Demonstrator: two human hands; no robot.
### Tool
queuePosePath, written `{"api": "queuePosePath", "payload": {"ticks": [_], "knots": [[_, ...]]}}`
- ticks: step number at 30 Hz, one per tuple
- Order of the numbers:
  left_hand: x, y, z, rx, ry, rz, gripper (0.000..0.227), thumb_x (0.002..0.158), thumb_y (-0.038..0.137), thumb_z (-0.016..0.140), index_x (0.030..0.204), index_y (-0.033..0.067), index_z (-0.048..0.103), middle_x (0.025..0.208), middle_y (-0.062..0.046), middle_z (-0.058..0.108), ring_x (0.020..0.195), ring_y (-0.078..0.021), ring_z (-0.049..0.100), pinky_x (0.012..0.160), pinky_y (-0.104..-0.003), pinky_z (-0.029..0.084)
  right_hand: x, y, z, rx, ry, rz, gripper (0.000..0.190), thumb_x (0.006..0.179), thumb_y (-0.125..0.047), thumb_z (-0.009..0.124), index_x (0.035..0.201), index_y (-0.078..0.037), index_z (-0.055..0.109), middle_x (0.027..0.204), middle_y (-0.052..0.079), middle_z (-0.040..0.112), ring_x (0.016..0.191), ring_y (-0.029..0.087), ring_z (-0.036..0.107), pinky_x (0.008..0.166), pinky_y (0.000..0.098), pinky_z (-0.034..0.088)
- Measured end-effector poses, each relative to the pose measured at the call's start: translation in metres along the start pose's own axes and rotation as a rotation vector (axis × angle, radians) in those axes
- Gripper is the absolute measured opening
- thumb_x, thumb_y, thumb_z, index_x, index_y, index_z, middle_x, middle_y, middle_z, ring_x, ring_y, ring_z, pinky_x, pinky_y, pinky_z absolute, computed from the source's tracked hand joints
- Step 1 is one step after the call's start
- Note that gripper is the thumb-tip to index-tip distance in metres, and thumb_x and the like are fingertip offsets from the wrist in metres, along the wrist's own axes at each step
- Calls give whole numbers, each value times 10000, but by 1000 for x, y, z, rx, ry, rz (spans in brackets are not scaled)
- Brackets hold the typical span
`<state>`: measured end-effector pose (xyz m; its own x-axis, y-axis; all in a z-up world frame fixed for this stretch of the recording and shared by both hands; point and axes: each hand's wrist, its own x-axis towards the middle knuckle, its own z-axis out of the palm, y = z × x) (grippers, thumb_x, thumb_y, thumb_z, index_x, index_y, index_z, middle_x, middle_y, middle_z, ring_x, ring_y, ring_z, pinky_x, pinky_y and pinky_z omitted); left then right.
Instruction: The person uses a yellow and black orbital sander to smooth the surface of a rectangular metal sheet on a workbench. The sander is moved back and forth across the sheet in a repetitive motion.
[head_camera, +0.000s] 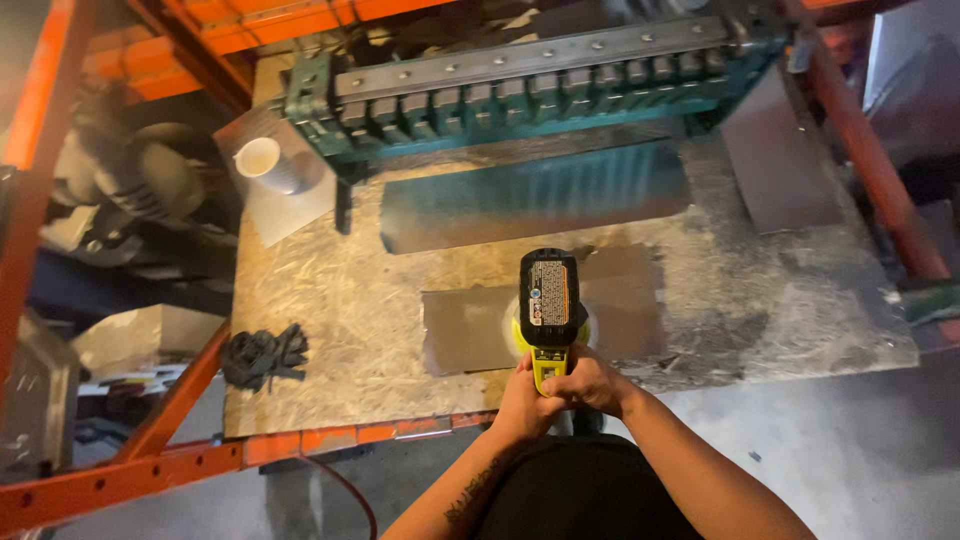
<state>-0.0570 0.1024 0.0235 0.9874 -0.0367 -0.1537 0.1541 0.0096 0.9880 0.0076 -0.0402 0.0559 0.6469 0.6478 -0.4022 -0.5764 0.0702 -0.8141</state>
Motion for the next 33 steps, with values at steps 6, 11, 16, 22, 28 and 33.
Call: {"api": "queuePosePath", "payload": {"ticks": [6, 11, 16, 22, 28, 33], "knots": [[27, -31, 35, 270, -117, 34, 236, 701, 304, 821, 834, 113, 779, 803, -92, 744, 813, -328, 743, 801, -428, 608, -21, 3, -38, 4, 134, -57, 638, 733, 123, 867, 1332, 82, 653, 863, 190, 771, 668, 249, 710, 594, 397, 627], [47, -22, 62, 256, -126, 58, 198, 704, 274, 821, 819, 119, 775, 778, -80, 722, 781, -317, 745, 758, -412, 611, -40, -29, -53, -28, 198, -58, 422, 721, 48, 858, 1115, 130, 732, 687, 190, 722, 607, 215, 672, 512, 354, 549], [68, -21, 85, 228, -107, 88, 254, 725, 299, 842, 850, 88, 774, 791, -109, 715, 818, -362, 733, 785, -425, 609, -27, -18, -100, 7, 209, -99, 625, 714, 94, 865, 1306, 71, 665, 935, 183, 773, 770, 245, 713, 643, 412, 616], [89, 8, 104, 161, -70, 123, 236, 750, 214, 796, 876, 20, 749, 905, -213, 683, 866, -466, 700, 865, -501, 590, -23, -39, -124, 17, 161, -147, 574, 710, 111, 847, 1268, 53, 724, 926, 198, 785, 731, 222, 695, 581, 390, 606], [85, 12, 103, 145, -48, 91, 171, 789, 234, 771, 840, 72, 755, 915, -150, 699, 872, -398, 689, 924, -445, 585, -21, -27, -128, 27, 167, -183, 631, 738, 136, 834, 1341, 84, 654, 996, 205, 744, 810, 241, 662, 631, 418, 600], [72, 11, 86, 178, -79, 86, 212, 796, 263, 792, 858, 62, 760, 886, -159, 709, 848, -420, 698, 856, -439, 605, -24, -28, -109, 36, 131, -168, 556, 724, 126, 847, 1267, 97, 730, 912, 190, 769, 798, 214, 692, 669, 428, 607]]}}
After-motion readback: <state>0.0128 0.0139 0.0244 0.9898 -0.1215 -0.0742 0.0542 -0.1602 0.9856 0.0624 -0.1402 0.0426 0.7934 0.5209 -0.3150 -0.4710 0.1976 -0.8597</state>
